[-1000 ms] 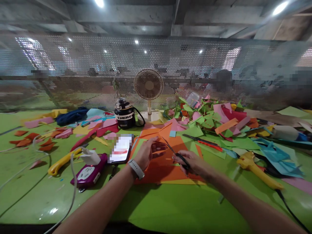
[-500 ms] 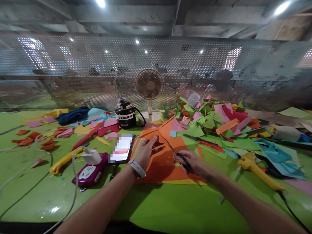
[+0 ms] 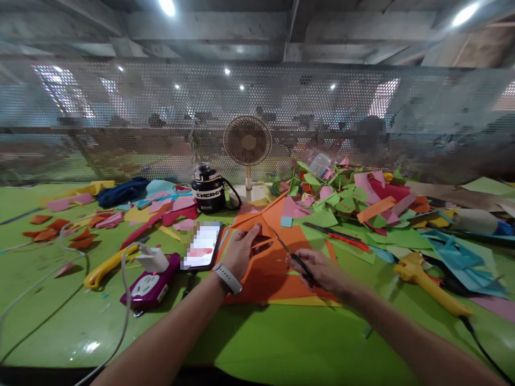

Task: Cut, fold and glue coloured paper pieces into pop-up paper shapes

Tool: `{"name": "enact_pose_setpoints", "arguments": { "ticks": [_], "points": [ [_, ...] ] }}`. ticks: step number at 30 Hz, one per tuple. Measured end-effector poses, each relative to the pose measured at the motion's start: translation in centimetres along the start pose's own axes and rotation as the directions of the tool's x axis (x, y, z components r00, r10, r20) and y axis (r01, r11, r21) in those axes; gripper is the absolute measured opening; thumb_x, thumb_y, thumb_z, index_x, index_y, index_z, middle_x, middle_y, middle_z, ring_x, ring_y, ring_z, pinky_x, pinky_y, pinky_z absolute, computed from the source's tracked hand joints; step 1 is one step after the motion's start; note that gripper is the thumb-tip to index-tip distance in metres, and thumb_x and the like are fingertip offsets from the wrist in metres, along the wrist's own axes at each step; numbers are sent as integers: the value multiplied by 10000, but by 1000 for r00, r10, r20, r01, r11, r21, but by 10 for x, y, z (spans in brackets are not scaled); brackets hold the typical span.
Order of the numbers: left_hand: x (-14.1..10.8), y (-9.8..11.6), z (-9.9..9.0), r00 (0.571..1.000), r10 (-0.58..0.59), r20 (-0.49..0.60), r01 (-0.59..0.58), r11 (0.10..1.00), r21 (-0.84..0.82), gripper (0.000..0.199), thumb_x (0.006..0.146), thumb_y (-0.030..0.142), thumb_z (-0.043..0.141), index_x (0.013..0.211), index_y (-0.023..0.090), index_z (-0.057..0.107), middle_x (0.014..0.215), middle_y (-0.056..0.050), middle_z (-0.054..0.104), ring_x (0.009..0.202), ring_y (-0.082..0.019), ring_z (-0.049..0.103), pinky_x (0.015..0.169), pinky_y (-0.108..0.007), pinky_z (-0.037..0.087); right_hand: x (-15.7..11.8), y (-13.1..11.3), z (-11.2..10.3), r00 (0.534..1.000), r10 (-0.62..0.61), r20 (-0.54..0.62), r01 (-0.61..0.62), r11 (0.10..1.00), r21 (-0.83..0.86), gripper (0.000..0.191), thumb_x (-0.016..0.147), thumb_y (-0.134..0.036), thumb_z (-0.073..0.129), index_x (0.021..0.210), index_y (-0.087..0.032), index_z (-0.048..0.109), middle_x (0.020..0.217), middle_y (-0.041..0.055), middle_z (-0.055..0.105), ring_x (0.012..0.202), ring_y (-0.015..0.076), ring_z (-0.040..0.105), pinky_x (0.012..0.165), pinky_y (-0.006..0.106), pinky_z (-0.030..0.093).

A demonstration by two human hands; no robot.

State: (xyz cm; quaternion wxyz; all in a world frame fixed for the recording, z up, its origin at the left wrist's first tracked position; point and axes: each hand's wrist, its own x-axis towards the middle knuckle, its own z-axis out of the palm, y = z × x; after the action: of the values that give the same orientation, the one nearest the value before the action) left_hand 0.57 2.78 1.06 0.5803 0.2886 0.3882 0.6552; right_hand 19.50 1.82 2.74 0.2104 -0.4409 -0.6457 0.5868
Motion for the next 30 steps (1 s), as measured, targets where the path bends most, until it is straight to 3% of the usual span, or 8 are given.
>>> {"name": "enact_pose_setpoints", "arguments": {
  "ticks": [7,18,30],
  "points": [
    [0,1,2,999,-14,-39,13,1000,-17,303,581,295,822,625,140,564,637,9,629,635,-171,669,666,-342,564,6,9,-1,999,-37,4,37,999,-6,433,702,-587,648,766,-182,510,441,-82,462,378,61,390,409,203,274],
    [-2,-1,3,999,-34,-3,35,998,48,268,646,307,792,629,133,588,601,4,617,594,-153,653,695,-364,579,5,6,-1,999,-40,-6,41,999,2,450,689,-598,639,800,-176,533,420,-85,472,354,62,399,397,196,274],
    [-3,-1,4,999,-42,-14,42,999,5,272,643,289,795,609,139,570,604,0,630,607,-157,660,664,-340,583,6,10,2,998,-59,11,59,998,10,452,697,-611,633,783,-185,509,405,-98,450,349,61,382,392,196,284]
  ]
}}
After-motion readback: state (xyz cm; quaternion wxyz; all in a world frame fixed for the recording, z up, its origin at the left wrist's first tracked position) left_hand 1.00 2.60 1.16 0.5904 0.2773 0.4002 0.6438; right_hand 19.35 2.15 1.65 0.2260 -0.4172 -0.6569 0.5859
